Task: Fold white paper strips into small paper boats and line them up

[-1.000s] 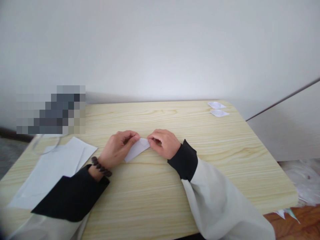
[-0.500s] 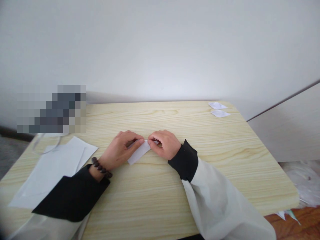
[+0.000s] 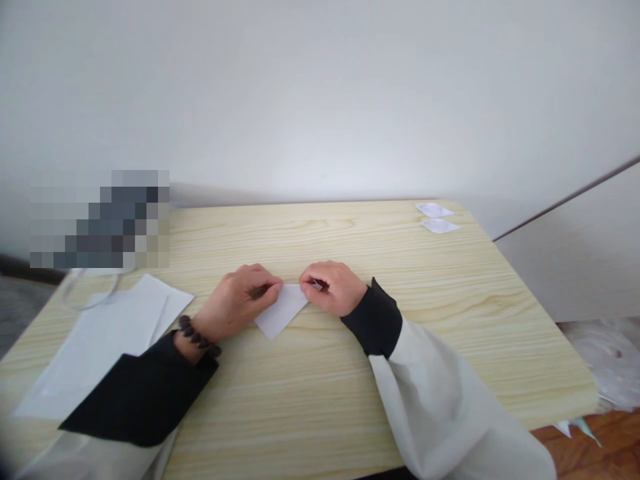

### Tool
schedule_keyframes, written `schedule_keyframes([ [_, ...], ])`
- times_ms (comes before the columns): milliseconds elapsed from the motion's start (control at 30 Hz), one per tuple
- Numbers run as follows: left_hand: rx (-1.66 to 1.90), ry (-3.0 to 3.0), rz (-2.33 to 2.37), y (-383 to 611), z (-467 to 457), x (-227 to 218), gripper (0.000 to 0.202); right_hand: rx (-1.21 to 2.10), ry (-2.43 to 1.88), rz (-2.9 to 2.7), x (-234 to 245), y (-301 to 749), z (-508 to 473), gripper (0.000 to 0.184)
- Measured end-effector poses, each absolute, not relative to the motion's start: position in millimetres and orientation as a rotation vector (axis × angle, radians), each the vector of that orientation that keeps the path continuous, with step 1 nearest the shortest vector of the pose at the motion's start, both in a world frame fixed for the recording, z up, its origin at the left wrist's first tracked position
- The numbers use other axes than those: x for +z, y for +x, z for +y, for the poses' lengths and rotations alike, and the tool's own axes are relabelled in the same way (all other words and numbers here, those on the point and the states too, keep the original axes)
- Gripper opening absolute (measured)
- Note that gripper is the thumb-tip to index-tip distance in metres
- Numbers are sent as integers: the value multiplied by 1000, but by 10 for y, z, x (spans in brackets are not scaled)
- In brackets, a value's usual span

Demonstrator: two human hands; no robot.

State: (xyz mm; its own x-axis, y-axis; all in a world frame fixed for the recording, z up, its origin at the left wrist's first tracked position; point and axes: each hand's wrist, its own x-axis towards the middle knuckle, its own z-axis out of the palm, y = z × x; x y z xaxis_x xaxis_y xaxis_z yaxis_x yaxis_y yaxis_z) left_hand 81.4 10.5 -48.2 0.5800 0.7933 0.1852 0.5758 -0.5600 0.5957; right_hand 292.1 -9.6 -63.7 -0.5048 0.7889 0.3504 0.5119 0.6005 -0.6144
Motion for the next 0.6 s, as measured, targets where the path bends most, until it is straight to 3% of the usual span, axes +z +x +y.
schedule_keyframes([
  [167, 619, 2303, 1028, 777, 114, -469, 22, 717, -1068, -2161, -621, 2957, -104, 13],
  [600, 750, 2299, 1006, 782, 115, -536, 16, 580, -1262, -1922, -669, 2856, -122, 18],
])
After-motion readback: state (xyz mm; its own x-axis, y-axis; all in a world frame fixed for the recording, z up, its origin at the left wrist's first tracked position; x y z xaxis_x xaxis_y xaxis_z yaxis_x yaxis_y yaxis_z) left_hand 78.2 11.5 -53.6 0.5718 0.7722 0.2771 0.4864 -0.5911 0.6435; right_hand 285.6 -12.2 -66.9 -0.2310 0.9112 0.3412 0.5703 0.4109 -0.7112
